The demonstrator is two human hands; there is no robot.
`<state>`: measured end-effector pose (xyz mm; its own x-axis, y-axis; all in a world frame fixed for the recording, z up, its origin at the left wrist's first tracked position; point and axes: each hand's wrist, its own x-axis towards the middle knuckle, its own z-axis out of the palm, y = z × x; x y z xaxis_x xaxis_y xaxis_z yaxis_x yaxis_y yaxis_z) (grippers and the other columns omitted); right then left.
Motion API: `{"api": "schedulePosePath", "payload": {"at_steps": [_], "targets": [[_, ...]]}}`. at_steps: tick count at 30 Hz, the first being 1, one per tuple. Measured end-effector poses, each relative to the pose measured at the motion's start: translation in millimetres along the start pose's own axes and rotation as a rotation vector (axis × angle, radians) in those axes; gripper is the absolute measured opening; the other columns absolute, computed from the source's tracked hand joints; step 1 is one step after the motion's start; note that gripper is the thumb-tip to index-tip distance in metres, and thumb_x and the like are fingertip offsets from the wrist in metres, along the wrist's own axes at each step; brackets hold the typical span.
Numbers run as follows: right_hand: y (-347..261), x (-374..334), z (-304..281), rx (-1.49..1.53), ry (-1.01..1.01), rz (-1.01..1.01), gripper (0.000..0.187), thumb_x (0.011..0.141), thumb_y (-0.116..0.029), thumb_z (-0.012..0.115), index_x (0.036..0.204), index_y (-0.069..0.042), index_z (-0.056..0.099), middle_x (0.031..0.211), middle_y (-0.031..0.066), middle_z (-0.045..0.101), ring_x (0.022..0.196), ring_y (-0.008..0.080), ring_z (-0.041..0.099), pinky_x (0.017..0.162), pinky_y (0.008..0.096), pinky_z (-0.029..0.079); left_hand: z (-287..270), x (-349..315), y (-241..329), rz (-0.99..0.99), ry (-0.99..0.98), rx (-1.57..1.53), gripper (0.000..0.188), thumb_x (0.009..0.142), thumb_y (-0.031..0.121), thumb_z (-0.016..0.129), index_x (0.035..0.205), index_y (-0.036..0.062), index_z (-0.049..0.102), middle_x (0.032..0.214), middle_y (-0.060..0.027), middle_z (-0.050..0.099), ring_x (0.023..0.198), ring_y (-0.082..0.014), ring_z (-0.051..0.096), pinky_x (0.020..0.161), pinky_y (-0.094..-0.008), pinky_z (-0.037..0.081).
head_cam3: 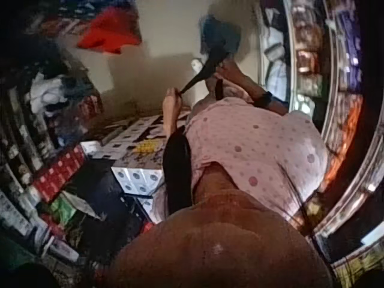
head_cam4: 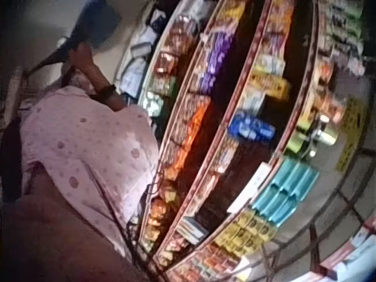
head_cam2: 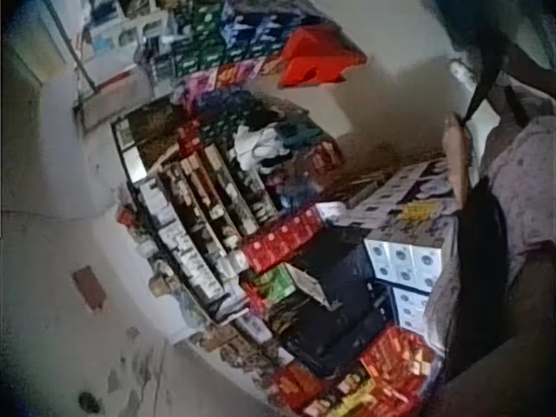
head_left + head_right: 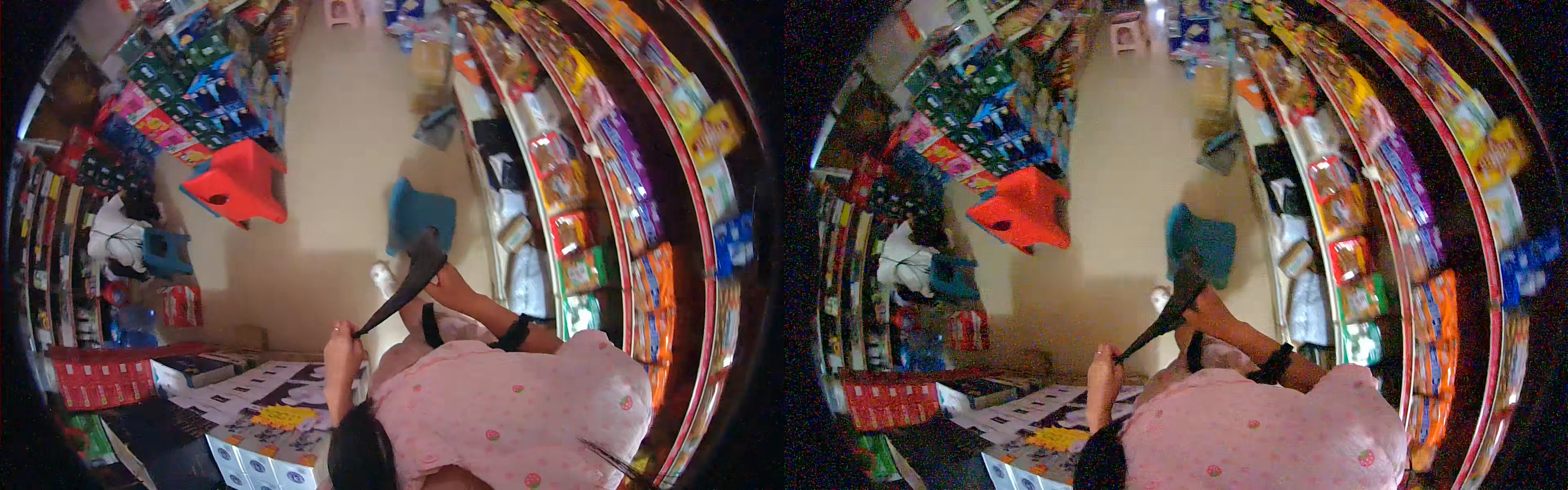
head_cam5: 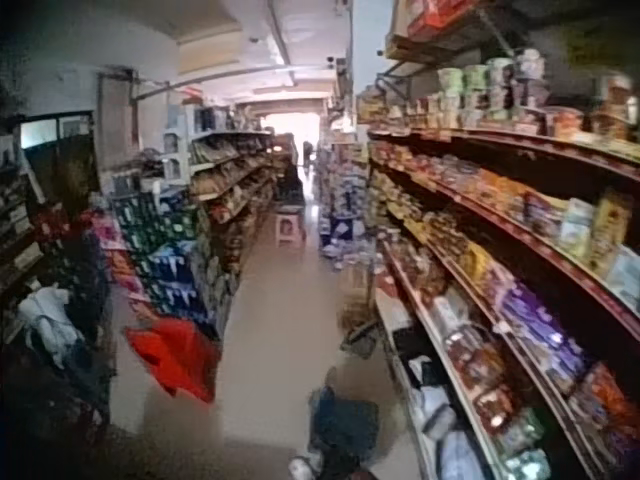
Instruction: Cleaning store shelves and a display stand with a cloth and a brush.
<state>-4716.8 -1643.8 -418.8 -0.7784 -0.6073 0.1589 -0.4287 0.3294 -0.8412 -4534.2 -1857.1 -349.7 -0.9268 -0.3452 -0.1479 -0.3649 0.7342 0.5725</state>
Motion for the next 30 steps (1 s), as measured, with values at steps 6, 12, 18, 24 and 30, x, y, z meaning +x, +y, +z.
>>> {"api": "schedulePosePath", "payload": {"at_steps": [6,12,18,24,30], "targets": [[9.9,112.2,-3.7,0.072,-0.087,-0.059,0.040,0.075,-0.018,0.059,0.111,-0.004,0.054,0.106,0.0247,0.056,0.101,0.0442,0.051,0.090,0.0465,0.042,-50.8,114.6,0.8,0.043,-0.066,0.070,0.014,0.080,0.008,0.057,0.092,0.0038,0.052,0.092,-0.0159,0.060,0.085,-0.0366,0.059,0.073,-0.0475,0.048],[35.9,194.6,18.5,-0.021,-0.080,-0.006,0.037,0.075,-0.018,0.058,0.110,-0.006,0.056,0.108,0.0225,0.056,0.101,0.0440,0.051,0.089,0.0480,0.042,-84.5,202.5,3.6,0.087,-0.064,0.120,0.014,0.078,0.004,0.055,0.092,0.0047,0.055,0.091,-0.0148,0.060,0.086,-0.0348,0.060,0.074,-0.0450,0.049],[38.5,267.3,9.4,-0.019,0.083,-0.050,0.036,0.075,-0.015,0.055,0.108,-0.003,0.058,0.114,0.0208,0.056,0.106,0.0451,0.048,0.096,0.0496,0.037,-85.1,266.8,-1.6,0.164,-0.099,0.105,0.015,0.077,0.004,0.054,0.091,0.0060,0.060,0.087,-0.0134,0.058,0.089,-0.0327,0.059,0.075,-0.0432,0.048],[40.0,330.1,-19.3,-0.077,0.404,-0.038,0.023,0.081,-0.008,0.060,0.102,-0.001,0.061,0.096,0.0131,0.064,0.096,0.0288,0.061,0.087,0.0394,0.045,-97.5,348.7,-9.1,0.236,-0.123,0.071,0.014,0.079,0.005,0.054,0.091,0.0071,0.060,0.088,-0.0131,0.060,0.080,-0.0343,0.060,0.069,-0.0446,0.048],[50.8,398.1,-34.6,0.215,0.788,0.047,0.025,0.083,-0.020,0.061,0.098,0.000,0.060,0.095,0.0109,0.062,0.092,0.0266,0.057,0.088,0.0372,0.042,-102.4,456.6,-2.5,0.386,-0.201,-0.060,0.009,0.079,0.005,0.056,0.087,0.0035,0.057,0.082,-0.0175,0.060,0.079,-0.0357,0.060,0.067,-0.0463,0.048]]}}
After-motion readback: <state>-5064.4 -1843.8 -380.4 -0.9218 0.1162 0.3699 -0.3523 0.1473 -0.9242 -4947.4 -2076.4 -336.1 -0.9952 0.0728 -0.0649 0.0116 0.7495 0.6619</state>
